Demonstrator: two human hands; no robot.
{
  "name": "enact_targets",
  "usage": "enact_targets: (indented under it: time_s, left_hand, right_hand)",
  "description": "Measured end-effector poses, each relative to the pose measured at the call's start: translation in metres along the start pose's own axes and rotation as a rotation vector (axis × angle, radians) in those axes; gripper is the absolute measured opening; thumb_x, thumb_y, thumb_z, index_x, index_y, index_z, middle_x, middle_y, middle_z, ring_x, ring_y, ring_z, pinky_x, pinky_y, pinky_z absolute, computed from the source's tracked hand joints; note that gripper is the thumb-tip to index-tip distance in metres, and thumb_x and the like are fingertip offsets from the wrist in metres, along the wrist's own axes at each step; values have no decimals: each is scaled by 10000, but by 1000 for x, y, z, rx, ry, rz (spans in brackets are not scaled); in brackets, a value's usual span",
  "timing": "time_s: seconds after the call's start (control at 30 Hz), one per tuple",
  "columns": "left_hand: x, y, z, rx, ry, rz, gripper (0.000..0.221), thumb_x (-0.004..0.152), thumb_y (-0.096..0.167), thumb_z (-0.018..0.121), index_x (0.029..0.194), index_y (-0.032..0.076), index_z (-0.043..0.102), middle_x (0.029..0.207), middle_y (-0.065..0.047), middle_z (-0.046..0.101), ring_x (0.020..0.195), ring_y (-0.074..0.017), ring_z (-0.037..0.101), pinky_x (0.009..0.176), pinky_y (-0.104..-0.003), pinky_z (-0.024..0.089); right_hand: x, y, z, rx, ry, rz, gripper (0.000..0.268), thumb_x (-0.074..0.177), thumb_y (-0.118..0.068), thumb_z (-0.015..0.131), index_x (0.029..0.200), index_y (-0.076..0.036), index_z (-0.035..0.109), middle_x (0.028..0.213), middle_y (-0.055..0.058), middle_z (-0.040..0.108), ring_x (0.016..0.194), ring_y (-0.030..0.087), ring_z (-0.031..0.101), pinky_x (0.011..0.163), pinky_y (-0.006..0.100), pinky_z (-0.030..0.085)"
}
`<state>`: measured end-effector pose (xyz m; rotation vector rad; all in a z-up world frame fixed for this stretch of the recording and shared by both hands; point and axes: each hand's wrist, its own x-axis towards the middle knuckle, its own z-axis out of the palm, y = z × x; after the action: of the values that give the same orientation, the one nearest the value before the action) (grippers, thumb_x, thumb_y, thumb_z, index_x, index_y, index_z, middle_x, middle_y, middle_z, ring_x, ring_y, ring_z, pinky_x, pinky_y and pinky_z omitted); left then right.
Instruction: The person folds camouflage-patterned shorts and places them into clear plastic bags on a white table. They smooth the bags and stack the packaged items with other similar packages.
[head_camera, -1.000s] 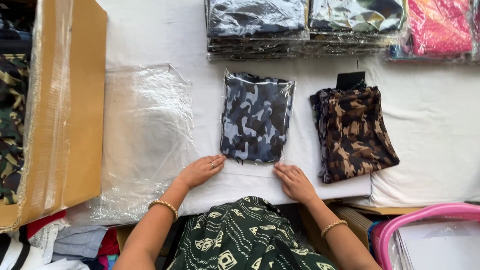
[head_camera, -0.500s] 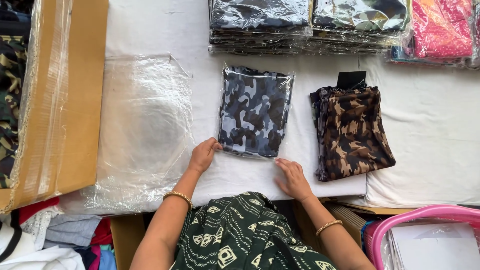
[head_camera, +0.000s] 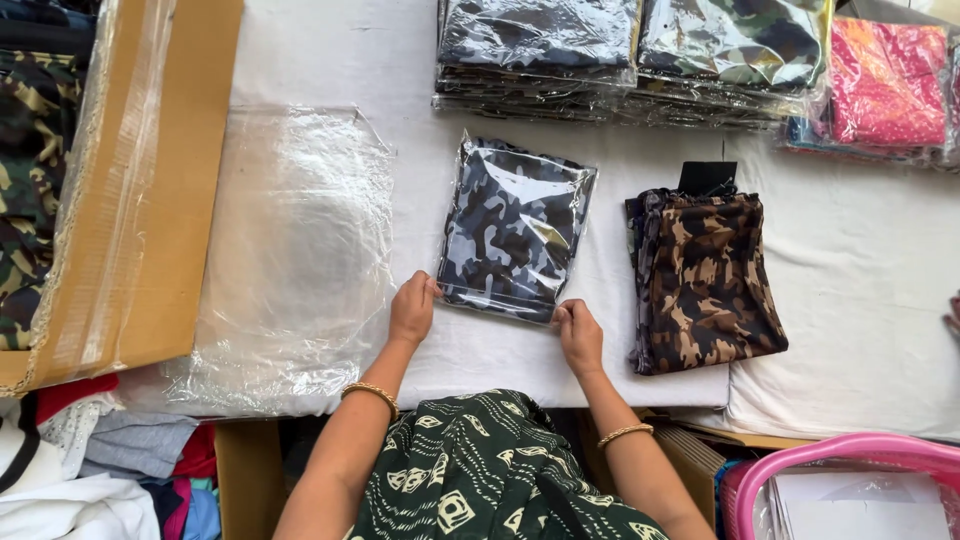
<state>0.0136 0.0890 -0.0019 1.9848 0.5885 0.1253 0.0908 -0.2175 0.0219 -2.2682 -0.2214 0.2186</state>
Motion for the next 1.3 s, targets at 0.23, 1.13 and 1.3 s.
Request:
enact_targets:
  time_s: [0.23,1.13,1.3]
  left_hand:
    - [3,6,21,359,87,34,176,1047,191,488,1005,32,551,925,-198,667,917,-404,614,783,-507,492]
    - [37,73,55,919,-84,1171,298,909,140,622,1163,-12,656,1140,-168,704,1023,-315,684,836,-398,559]
    - [47,181,-9,136,-310,735,286,846,60,714,1131,43,718,977,-76,720,931,-250,682,845,-380,547]
  right_hand:
    - [12,-6,20,-219,101,171,201,1016,-242,648,973,-51,607,762,111,713,692,298,685,646,415,505]
    - [46,32,-36,669,-310,680,188,938,-268,696,951,-90,754,789,26,716,656,99,572,581,234,444]
    - [44,27,-88,992,13,499,562,860,-340,776,1326,-129,542,1223,33,671,1192,192,609,1045,384,479]
